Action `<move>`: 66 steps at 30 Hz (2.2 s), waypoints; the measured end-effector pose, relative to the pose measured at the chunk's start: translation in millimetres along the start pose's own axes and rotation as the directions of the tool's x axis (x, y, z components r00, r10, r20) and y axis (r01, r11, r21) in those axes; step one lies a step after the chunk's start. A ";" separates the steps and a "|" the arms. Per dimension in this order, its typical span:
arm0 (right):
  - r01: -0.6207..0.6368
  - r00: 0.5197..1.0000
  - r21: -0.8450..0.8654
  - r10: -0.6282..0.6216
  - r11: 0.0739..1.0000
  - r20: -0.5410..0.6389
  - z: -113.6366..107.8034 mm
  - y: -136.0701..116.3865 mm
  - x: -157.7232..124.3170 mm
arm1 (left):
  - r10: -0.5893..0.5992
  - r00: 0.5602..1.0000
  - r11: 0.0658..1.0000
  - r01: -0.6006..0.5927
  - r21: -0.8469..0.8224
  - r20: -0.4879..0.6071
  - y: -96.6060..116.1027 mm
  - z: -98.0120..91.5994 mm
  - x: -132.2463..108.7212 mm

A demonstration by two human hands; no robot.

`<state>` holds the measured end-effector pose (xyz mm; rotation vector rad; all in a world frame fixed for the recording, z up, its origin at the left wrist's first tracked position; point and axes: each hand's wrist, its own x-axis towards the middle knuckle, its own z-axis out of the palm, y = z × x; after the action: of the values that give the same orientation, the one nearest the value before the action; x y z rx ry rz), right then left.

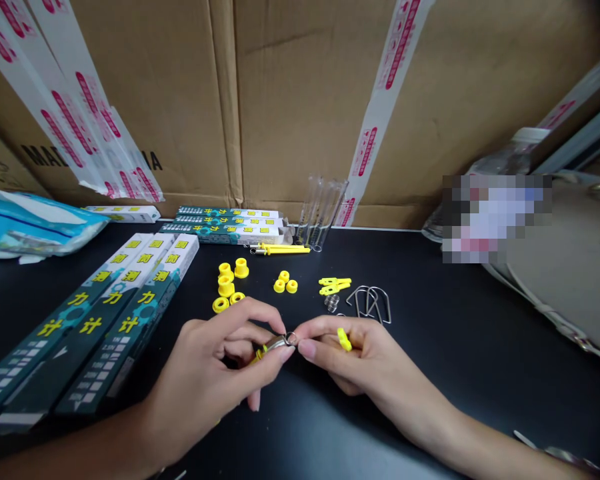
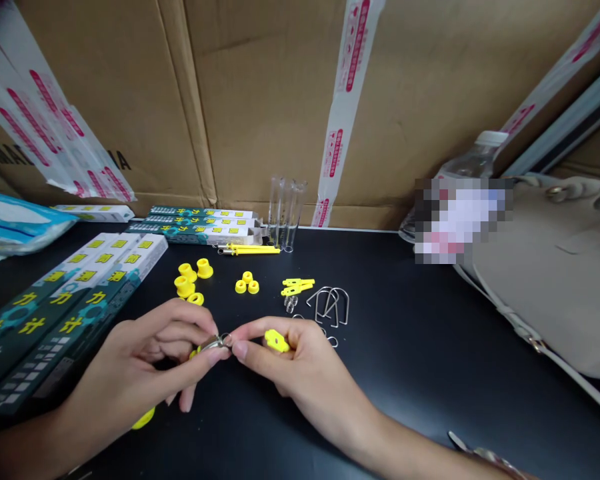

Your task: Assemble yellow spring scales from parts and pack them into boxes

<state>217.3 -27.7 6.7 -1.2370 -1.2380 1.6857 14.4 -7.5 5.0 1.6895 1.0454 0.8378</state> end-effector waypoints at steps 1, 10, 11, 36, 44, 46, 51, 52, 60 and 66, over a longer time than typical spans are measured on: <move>0.003 1.000 0.009 -0.003 1.000 -0.001 -0.4 0.1 0.4 | 0.022 1.000 1.000 -0.022 0.014 -0.002 -0.1 0.5 -0.1; 0.043 0.999 0.076 -0.046 0.996 0.030 -3.7 4.9 -0.1 | 0.149 0.980 0.979 -0.127 0.160 -0.133 -1.7 0.2 0.5; 0.048 0.998 0.075 -0.050 0.996 0.031 -3.8 5.6 -0.4 | 0.173 0.972 0.973 -0.143 0.184 -0.161 -2.6 -0.2 0.9; -0.003 1.000 -0.113 0.005 0.994 0.019 -4.2 3.4 3.3 | 0.054 0.996 0.990 -0.043 0.138 -0.075 -4.3 -2.2 5.1; 0.085 0.996 -0.128 -0.089 0.988 -0.031 0.6 5.4 0.3 | 0.057 0.995 0.987 -0.044 0.157 -0.079 -5.4 -2.7 5.0; 0.126 0.989 -0.156 -0.135 0.980 -0.054 2.3 8.2 -1.5 | 0.061 0.995 0.986 -0.047 0.162 -0.081 -4.3 -2.2 5.4; 0.226 0.963 -0.391 -0.266 0.892 -0.048 4.6 11.6 -6.3 | 0.055 0.995 0.985 -0.040 0.170 -0.081 -2.1 -0.9 7.4; 0.245 0.956 -0.445 -0.290 0.862 -0.035 5.0 11.4 -6.7 | 0.054 0.995 0.985 -0.040 0.167 -0.082 -2.3 -0.7 7.5; 0.316 0.935 -0.543 -0.352 0.778 0.040 7.0 10.1 -6.5 | 0.064 0.997 0.994 -0.059 0.097 -0.040 -8.3 -2.0 4.7; 0.240 0.966 -0.395 -0.258 0.887 0.009 5.1 12.5 -4.4 | 0.023 1.000 0.999 -0.023 0.043 -0.013 -3.7 -1.5 5.7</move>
<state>213.8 -36.9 -3.6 -1.2676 -1.6882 1.2532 14.3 -1.0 2.3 1.7368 1.0618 0.8486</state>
